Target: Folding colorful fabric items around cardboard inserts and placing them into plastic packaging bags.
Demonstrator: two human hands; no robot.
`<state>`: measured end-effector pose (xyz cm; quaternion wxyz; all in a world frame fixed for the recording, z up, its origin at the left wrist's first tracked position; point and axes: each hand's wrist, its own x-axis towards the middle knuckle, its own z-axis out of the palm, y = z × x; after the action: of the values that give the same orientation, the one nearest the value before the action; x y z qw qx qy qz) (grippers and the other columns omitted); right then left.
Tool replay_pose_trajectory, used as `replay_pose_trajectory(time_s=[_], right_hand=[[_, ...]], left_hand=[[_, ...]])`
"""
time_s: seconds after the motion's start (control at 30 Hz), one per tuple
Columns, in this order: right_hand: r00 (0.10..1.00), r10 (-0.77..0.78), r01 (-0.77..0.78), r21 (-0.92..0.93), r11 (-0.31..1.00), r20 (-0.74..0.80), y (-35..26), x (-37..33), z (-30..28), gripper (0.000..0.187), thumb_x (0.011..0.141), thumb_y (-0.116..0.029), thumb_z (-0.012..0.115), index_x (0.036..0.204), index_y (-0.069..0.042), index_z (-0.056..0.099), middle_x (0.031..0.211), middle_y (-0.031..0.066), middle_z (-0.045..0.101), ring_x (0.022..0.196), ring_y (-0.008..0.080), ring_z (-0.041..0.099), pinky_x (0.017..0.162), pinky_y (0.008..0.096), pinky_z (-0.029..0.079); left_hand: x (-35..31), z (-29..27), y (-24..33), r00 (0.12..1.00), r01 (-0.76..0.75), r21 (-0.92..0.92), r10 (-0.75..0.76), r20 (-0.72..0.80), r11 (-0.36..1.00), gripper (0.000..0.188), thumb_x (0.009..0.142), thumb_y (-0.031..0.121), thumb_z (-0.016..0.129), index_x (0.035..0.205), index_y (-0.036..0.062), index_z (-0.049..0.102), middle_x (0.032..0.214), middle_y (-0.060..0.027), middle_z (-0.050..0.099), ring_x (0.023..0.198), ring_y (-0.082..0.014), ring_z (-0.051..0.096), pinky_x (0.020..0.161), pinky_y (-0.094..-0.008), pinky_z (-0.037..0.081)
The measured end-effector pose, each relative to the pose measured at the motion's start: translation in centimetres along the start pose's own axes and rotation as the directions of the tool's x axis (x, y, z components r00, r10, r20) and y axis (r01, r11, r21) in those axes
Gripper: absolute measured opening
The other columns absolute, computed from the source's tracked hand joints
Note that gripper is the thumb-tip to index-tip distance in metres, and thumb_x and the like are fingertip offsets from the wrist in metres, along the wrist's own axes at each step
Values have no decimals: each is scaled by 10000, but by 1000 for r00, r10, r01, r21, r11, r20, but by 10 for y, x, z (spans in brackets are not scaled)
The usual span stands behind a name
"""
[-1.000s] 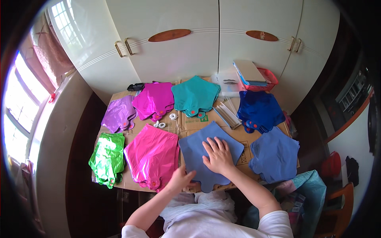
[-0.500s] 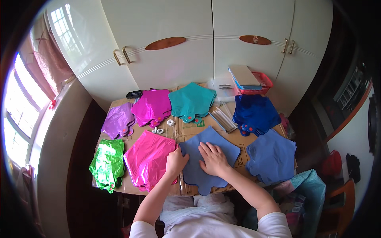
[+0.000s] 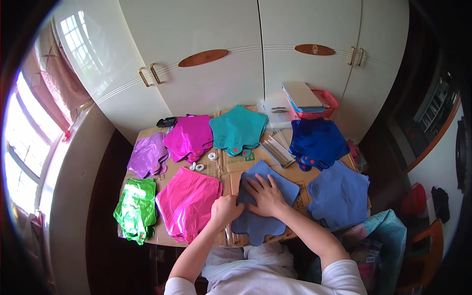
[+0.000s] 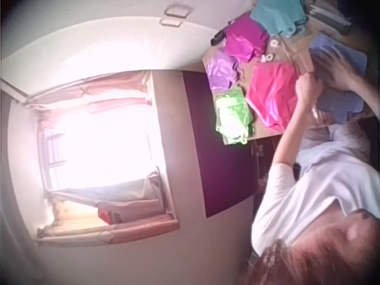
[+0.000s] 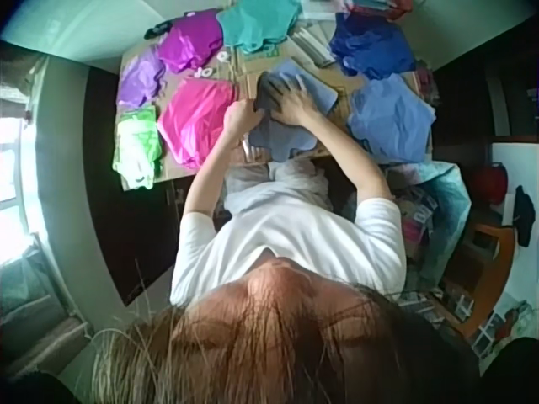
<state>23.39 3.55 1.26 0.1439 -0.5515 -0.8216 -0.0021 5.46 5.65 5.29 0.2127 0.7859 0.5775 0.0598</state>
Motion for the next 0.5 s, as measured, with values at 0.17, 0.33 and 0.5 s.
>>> replay_pose_trajectory(time_s=[0.17, 0.33, 0.5], right_hand=[[998, 11, -10, -17, 1000, 56, 2, 2, 1, 656, 830, -520, 510, 1371, -152, 460, 1440, 99, 400, 1397, 299, 247, 1124, 550, 142], [1000, -9, 10, 32, 999, -16, 5, 0, 4, 562, 832, -438, 513, 1286, -108, 543, 1367, 113, 479, 1367, 300, 306, 1120, 534, 164], [977, 31, 20, 238, 971, -209, 14, 1, 19, 389, 817, -233, 544, 1131, -9, 600, 1231, 158, 549, 1235, 316, 445, 1054, 452, 312]], left_hand=[[-5, 8, 8, 949, -306, -16, 304, -84, 952, 265, 711, 220, 608, 838, 1, 683, 1041, -196, 584, 932, -347, 613, 815, -411, 510], [-7, 18, 6, 867, -486, -59, 473, -156, 872, 266, 676, 149, 606, 838, -53, 664, 1241, -209, 521, 1123, -346, 521, 977, -383, 427], [-7, 29, 7, 853, -497, -39, 480, -204, 867, 244, 667, 142, 601, 813, -50, 638, 1297, -217, 496, 1151, -362, 499, 998, -411, 405]])
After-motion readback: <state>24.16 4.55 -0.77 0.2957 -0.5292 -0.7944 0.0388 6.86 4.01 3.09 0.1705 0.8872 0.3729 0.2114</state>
